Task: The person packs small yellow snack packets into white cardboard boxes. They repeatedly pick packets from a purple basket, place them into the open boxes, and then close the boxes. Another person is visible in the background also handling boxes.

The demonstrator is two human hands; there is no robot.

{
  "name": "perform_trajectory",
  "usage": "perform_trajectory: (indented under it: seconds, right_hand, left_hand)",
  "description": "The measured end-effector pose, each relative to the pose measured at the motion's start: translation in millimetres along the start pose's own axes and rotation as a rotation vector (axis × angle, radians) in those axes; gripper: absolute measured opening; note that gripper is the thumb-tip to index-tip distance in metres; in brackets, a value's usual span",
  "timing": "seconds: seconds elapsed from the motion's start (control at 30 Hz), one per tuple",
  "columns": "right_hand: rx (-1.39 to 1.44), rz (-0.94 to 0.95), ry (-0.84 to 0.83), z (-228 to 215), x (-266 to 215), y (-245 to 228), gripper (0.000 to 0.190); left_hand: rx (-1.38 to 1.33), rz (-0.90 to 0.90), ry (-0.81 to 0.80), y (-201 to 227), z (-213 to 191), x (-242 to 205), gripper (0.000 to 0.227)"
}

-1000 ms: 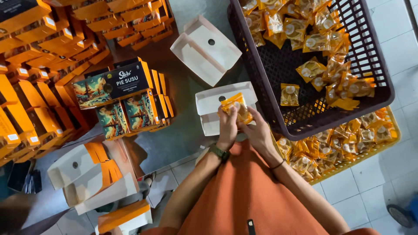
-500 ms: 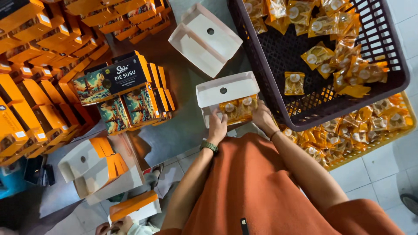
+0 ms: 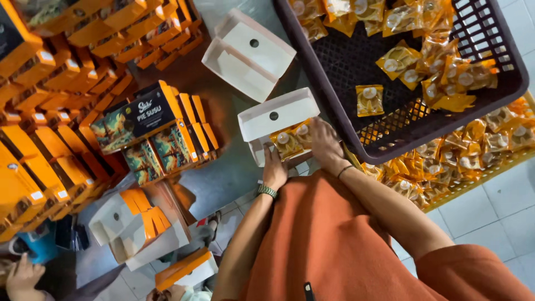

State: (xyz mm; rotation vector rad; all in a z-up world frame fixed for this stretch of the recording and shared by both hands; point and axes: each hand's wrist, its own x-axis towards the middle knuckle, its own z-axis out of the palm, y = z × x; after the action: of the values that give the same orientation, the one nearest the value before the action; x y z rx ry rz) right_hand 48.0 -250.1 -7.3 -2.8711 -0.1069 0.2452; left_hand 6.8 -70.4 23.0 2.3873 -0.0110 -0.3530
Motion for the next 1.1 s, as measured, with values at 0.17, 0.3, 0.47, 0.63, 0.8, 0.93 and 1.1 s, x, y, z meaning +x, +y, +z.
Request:
perform_trajectory:
  seconds: [0.17, 0.3, 0.47, 0.63, 0.8, 0.93, 1.1]
  right_hand:
    - [-0.257, -0.265, 0.373, -3, -16, 9, 0.034]
    - [-0.160, -0.214, 0.410, -21, -12, 15, 0.033]
    - [0.373, -0.133, 0.563, -85, 33, 90, 0.025]
    - [0.212, 0.688, 0.288, -48, 71, 153, 0.056]
    - [0.317, 0.624, 0.033, -45, 82, 198, 0.044]
    - [0.030, 0.094, 0.109, -79, 120, 246, 0.042]
    - [-0.302, -0.073, 0.017, -111, 165, 271, 0.031]
  left_hand:
    - [-0.038, -0.106, -0.054, -2, 4, 3, 0.062]
    - [-0.069, -0.107, -0.019, -5, 20, 3, 0.070]
    - [0.520, 0.147, 0.195, -5, 48, 1, 0.080]
    - [0.268, 0.039, 0.049, 21, 29, 13, 0.065]
    - [0.175, 0.016, 0.153, 48, 19, 33, 0.052]
    - [0.034, -0.009, 0.233, 74, 11, 53, 0.043]
    - [-0.043, 0.065, 0.257, 75, 14, 65, 0.045]
